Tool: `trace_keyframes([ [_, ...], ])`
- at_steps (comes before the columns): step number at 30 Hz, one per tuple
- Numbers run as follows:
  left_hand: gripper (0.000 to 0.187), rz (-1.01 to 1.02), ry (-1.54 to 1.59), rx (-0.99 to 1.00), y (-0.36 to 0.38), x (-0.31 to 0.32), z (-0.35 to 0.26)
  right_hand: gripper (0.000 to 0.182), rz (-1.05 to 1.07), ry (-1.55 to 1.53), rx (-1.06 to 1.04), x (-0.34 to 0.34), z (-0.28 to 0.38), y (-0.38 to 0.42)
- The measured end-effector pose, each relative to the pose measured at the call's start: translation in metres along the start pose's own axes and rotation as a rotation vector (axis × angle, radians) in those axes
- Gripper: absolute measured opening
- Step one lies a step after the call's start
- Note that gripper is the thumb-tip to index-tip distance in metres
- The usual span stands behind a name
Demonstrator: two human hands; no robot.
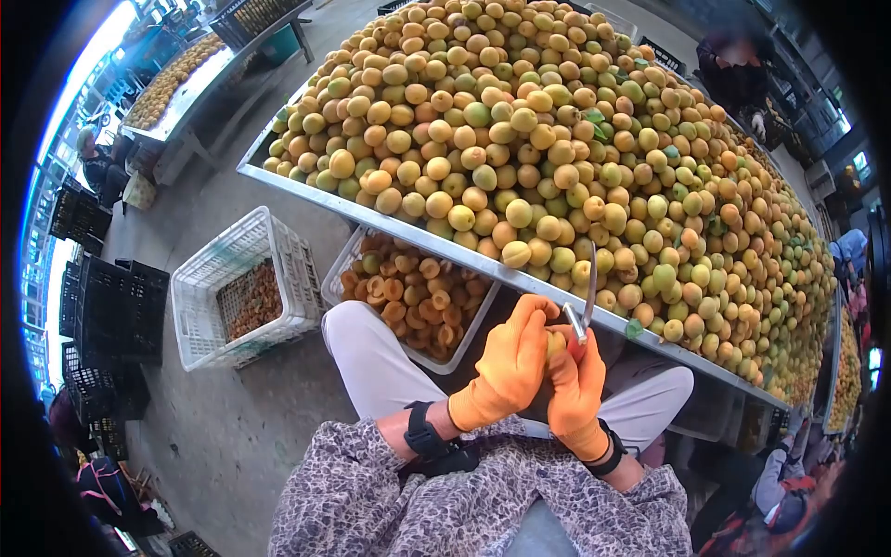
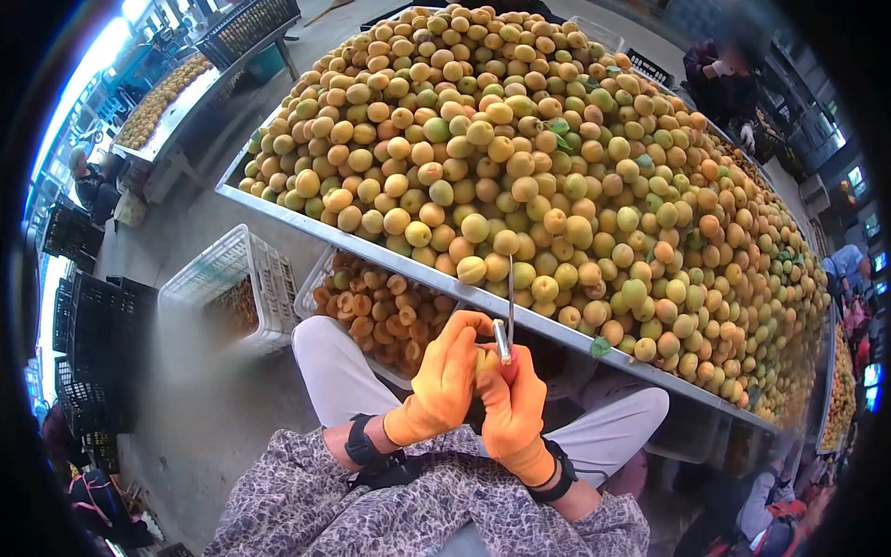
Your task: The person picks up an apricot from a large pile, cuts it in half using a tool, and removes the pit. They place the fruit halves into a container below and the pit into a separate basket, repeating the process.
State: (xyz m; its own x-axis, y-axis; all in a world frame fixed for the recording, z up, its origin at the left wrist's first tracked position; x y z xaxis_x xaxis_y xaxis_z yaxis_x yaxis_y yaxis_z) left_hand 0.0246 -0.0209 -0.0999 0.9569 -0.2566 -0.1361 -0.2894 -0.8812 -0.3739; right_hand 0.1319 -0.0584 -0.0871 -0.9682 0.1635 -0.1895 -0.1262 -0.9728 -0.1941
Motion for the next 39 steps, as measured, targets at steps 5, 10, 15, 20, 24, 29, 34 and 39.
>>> trace_keyframes([
  [5,0.030,-0.008,0.565,-0.467,-0.003,-0.004,0.018,0.033,-0.015,-0.587,0.355,0.001,-0.017,-0.008],
  [10,0.037,-0.069,1.174,-0.771,0.004,-0.018,0.028,0.045,0.165,-0.904,0.480,0.012,-0.015,-0.015],
  [15,0.048,-0.051,1.435,-0.853,0.026,-0.050,0.043,0.067,0.188,-0.598,0.216,0.021,-0.002,-0.018],
  [20,0.048,-0.128,1.433,-0.895,0.048,-0.069,0.048,0.045,0.142,-0.241,0.132,0.054,-0.006,-0.059],
  [24,0.040,-0.120,1.501,-0.837,0.057,-0.084,0.052,0.042,0.291,-0.124,0.133,0.059,-0.001,-0.044],
  [29,0.040,-0.093,1.301,-0.926,0.059,-0.080,0.053,0.034,0.409,0.002,0.144,0.053,0.006,-0.024],
  [34,0.054,-0.084,1.243,-0.986,0.064,-0.059,0.050,0.038,0.443,-0.055,0.202,0.038,0.000,-0.005],
  [39,0.050,-0.289,1.172,-1.108,0.071,-0.044,0.039,0.048,0.424,-0.102,0.181,0.030,-0.006,0.011],
])
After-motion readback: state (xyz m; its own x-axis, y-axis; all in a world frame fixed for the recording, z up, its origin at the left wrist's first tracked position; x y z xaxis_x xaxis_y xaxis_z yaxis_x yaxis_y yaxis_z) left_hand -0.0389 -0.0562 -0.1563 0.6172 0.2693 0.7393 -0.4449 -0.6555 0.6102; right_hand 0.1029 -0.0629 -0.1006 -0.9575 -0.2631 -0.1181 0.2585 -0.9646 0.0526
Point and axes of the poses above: each hand's wrist, its own y-axis away from the middle knuckle, its own x-axis out of the palm, z = x × y, the point moved 4 cm from there along -y, towards the middle knuckle, and after that the axes turned 4 degrees about y, right-handed, at the moved point
